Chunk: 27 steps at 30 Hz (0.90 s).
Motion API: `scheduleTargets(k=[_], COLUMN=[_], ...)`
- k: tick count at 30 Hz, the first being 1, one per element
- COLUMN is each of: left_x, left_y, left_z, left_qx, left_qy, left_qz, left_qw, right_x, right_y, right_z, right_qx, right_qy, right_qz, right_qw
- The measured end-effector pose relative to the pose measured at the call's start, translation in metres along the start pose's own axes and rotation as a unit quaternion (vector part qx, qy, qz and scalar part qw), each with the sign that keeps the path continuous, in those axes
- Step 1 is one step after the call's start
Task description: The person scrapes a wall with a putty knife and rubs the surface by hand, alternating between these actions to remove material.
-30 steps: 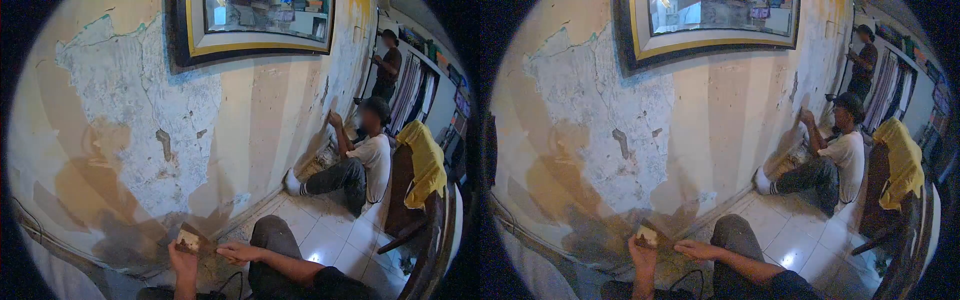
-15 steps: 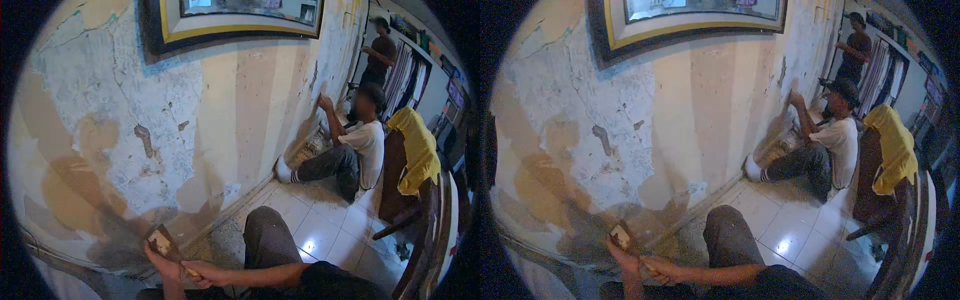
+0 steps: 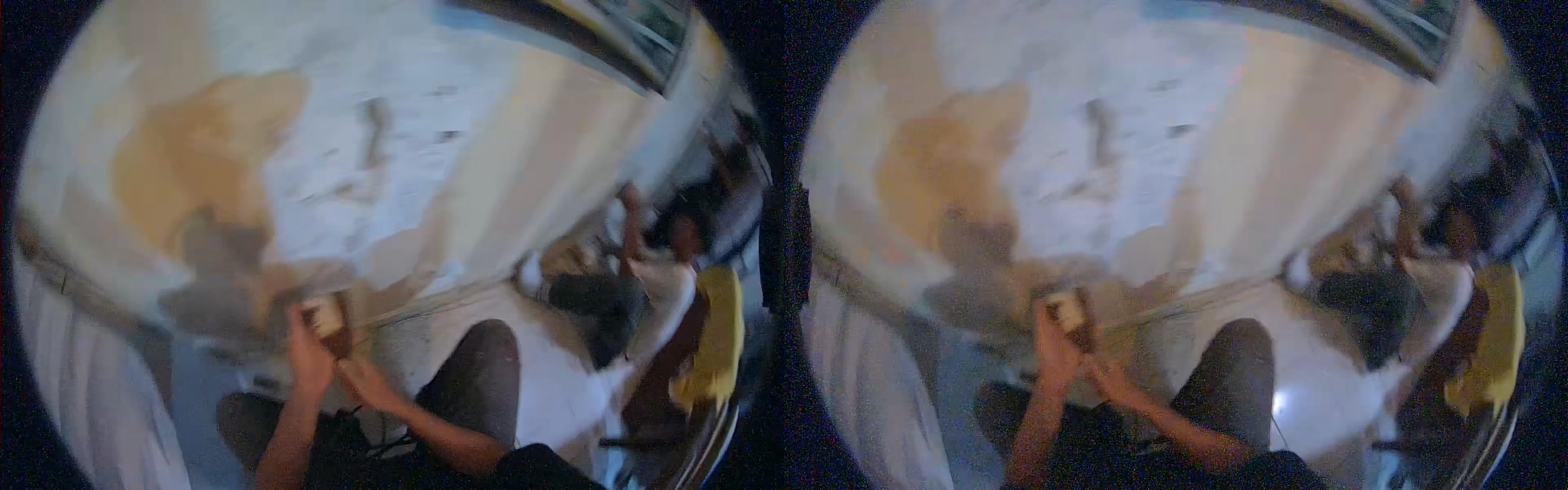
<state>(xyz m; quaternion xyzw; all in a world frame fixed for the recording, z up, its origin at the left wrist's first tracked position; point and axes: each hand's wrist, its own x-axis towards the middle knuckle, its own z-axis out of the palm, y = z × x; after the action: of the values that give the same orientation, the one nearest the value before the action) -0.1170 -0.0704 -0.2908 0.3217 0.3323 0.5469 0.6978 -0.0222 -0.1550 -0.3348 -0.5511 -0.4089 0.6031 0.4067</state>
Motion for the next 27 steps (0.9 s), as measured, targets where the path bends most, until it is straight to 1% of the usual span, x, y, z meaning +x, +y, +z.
scheduleTargets(k=[1, 2, 3, 4, 5, 6, 7, 8, 9, 10, 11, 12, 13, 14, 15, 16, 17, 19, 20, 21, 22, 23, 24, 25, 26, 27], left_x=[0.005, 0.004, 0.004, 0.005, 0.006, 0.006, 0.003, -0.002, -0.002, -0.001, 0.002, 0.008, 0.009, 0.015, 0.023, 0.032, 0.039, 0.049, 0.047, 0.042, 0.041, 0.045, 0.048, 0.05, 0.048, 0.045], left_y=[0.004, 0.008, 0.011, 0.011, 0.006, 0.009, 0.013, 0.019, 0.02, 0.021, 0.016, 0.018, 0.024, 0.026, 0.03, 0.038, 0.049, 0.075, 0.085, 0.095, 0.098, 0.09, 0.08, 0.067, 0.055, 0.044], left_z=[-0.001, 0.004, 0.008, 0.005, 0.002, 0.0, 0.0, 0.001, 0.003, 0.005, 0.005, 0.007, 0.015, 0.021, 0.027, 0.034, 0.043, 0.064, 0.073, 0.082, 0.086, 0.081, 0.073, 0.062, 0.053, 0.047], left_qx=[-0.098, -0.105, -0.111, -0.114, 0.02, 0.151, 0.149, 0.2, 0.223, 0.246, 0.219, 0.195, 0.22, 0.221, 0.152, 0.082, 0.081, 0.131, 0.131, 0.104, 0.076, 0.04, 0.035, 0.034, 0.033, 0.029], left_qy=[-0.037, -0.037, -0.045, -0.026, -0.002, 0.022, 0.031, 0.018, 0.014, 0.01, 0.015, 0.017, 0.01, 0.012, -0.026, -0.064, -0.063, -0.065, -0.068, -0.073, -0.078, -0.068, -0.067, -0.059, -0.047, -0.041], left_qz=[-0.06, -0.063, -0.07, -0.057, -0.046, -0.042, -0.04, -0.032, -0.029, -0.026, -0.05, -0.073, -0.033, -0.038, -0.043, -0.043, -0.039, -0.02, -0.018, 0.016, 0.05, 0.042, 0.037, 0.053, 0.067, 0.061], left_qw=[0.993, 0.992, 0.99, 0.992, 0.999, 0.987, 0.988, 0.979, 0.974, 0.969, 0.974, 0.978, 0.975, 0.975, 0.987, 0.994, 0.994, 0.989, 0.989, 0.992, 0.993, 0.996, 0.996, 0.996, 0.996, 0.997], right_x=[0.001, 0.004, 0.004, 0.005, 0.005, 0.01, 0.012, 0.013, 0.013, 0.003, -0.007, -0.003, -0.002, -0.002, 0.001, 0.008, 0.015, 0.031, 0.032, 0.031, 0.037, 0.045, 0.047, 0.049, 0.046, 0.048], right_y=[0.005, 0.009, 0.007, 0.004, 0.005, 0.008, 0.008, 0.008, 0.005, -0.021, -0.047, -0.059, -0.062, -0.066, -0.08, -0.09, -0.1, -0.125, -0.144, -0.153, -0.148, -0.137, -0.128, -0.12, -0.11, -0.099], right_z=[0.001, 0.001, -0.002, -0.005, -0.009, -0.009, -0.01, -0.012, -0.014, -0.01, -0.006, -0.004, -0.005, -0.007, -0.007, -0.009, -0.012, -0.011, -0.006, -0.003, -0.007, -0.013, -0.013, -0.014, -0.007, -0.007], right_qx=[0.008, 0.018, 0.022, 0.025, 0.021, -0.012, -0.027, -0.044, -0.024, 0.027, 0.076, 0.075, 0.056, 0.038, 0.035, 0.033, 0.042, 0.051, 0.057, 0.064, 0.063, 0.02, -0.005, -0.03, -0.025, -0.023], right_qy=[0.024, 0.056, 0.056, 0.063, 0.047, 0.077, 0.089, 0.102, 0.078, 0.047, 0.021, 0.021, 0.033, 0.045, 0.076, 0.075, 0.091, 0.112, 0.125, 0.14, 0.143, 0.146, 0.147, 0.148, 0.162, 0.17], right_qz=[-0.029, -0.061, -0.049, -0.039, -0.036, -0.098, -0.13, -0.16, -0.158, -0.114, -0.067, -0.066, -0.071, -0.071, -0.087, -0.085, -0.113, -0.149, -0.196, -0.239, -0.24, -0.254, -0.254, -0.255, -0.234, -0.224], right_qw=[0.999, 0.996, 0.997, 0.997, 0.998, 0.992, 0.987, 0.981, 0.984, 0.992, 0.995, 0.995, 0.995, 0.996, 0.993, 0.993, 0.989, 0.981, 0.971, 0.959, 0.958, 0.956, 0.956, 0.955, 0.958, 0.959])
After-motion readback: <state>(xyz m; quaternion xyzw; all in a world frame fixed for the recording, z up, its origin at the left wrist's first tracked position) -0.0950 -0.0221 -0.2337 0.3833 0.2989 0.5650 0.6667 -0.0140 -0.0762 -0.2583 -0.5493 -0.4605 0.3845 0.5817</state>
